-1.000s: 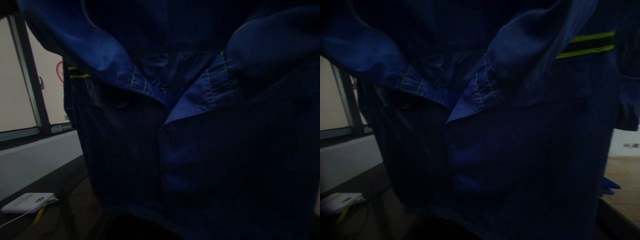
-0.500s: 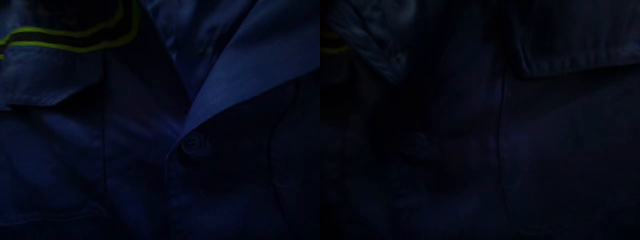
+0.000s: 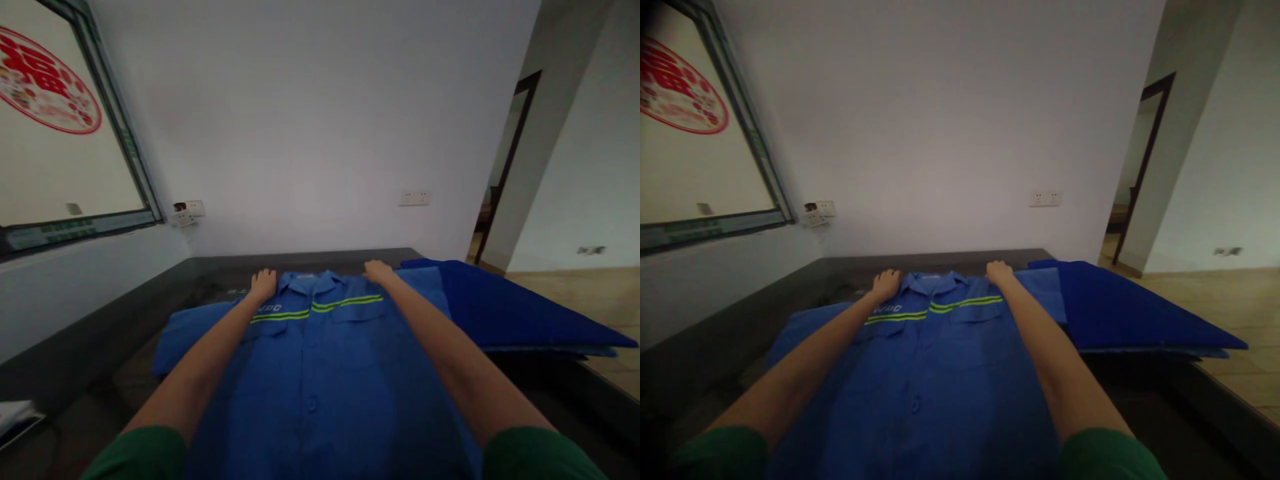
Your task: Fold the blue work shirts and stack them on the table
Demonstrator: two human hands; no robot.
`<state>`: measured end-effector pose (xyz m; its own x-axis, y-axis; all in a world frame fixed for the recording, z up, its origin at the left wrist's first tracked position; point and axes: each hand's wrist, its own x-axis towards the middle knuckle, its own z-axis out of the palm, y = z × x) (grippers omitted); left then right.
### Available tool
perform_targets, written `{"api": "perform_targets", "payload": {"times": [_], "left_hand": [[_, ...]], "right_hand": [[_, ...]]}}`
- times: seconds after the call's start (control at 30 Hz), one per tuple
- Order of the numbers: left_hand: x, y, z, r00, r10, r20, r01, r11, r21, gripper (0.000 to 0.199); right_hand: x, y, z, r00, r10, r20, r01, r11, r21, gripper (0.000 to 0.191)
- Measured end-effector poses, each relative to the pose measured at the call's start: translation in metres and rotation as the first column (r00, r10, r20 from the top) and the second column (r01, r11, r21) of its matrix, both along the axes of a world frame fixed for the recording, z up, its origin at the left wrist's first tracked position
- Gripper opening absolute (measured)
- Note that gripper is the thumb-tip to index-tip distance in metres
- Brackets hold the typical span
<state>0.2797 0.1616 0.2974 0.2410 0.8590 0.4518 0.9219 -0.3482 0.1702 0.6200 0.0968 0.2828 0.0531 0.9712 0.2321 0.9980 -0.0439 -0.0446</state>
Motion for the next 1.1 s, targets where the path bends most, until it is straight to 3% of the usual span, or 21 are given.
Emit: {"api": "perform_targets", "payload": {"times": [0.07,0.13,0.2,0.3,0.43,0.6,0.77,0.83,0.9,1.0,1.1], "left_hand": [[-0.007,0.012,-0.053,0.998,-0.036,-0.049,0.031,0.995,-0.1,0.035],[-0.019,0.023,-0.088,0.993,-0.088,-0.084,0.071,0.981,-0.182,0.044],[-0.032,0.033,-0.108,0.986,-0.131,-0.103,0.102,0.964,-0.246,0.048],[-0.045,0.044,-0.122,0.981,-0.147,-0.125,0.103,0.948,-0.301,0.052],[-0.046,0.054,-0.131,0.98,-0.131,-0.15,0.079,0.947,-0.31,0.055],[-0.038,0.062,-0.131,0.987,-0.109,-0.121,0.066,0.946,-0.317,0.053],[-0.032,0.069,-0.131,0.994,-0.099,-0.049,0.079,0.948,-0.308,0.052],[-0.031,0.073,-0.13,0.995,-0.094,0.021,0.096,0.955,-0.28,0.053],[-0.028,0.078,-0.128,0.989,-0.106,0.108,0.126,0.97,-0.21,0.052],[-0.022,0.086,-0.124,0.958,-0.211,0.193,0.231,0.969,-0.089,0.048],[-0.016,0.093,-0.124,0.926,-0.305,0.221,0.325,0.944,-0.062,0.047]], "right_hand": [[-0.004,0.015,-0.028,1.0,0.01,0.003,-0.009,0.998,-0.064,0.032],[-0.013,0.024,-0.055,0.999,0.04,-0.008,-0.041,0.995,-0.089,0.03],[-0.025,0.03,-0.075,0.998,0.067,-0.023,-0.068,0.995,-0.073,0.034],[-0.04,0.04,-0.087,0.995,0.095,-0.038,-0.096,0.995,-0.027,0.043],[-0.038,0.052,-0.093,0.985,0.156,-0.078,-0.162,0.984,-0.07,0.047],[-0.018,0.051,-0.105,0.987,0.133,-0.093,-0.147,0.976,-0.163,0.052],[-0.03,0.054,-0.095,0.989,0.118,-0.094,-0.124,0.99,-0.067,0.047],[-0.043,0.061,-0.084,0.972,0.2,-0.122,-0.196,0.98,0.041,0.043],[-0.056,0.071,-0.072,0.93,0.347,-0.12,-0.335,0.936,0.107,0.039],[-0.072,0.087,-0.059,0.852,0.521,-0.05,-0.518,0.854,0.049,0.035],[-0.08,0.1,-0.054,0.809,0.586,0.037,-0.583,0.809,-0.071,0.032]]}}
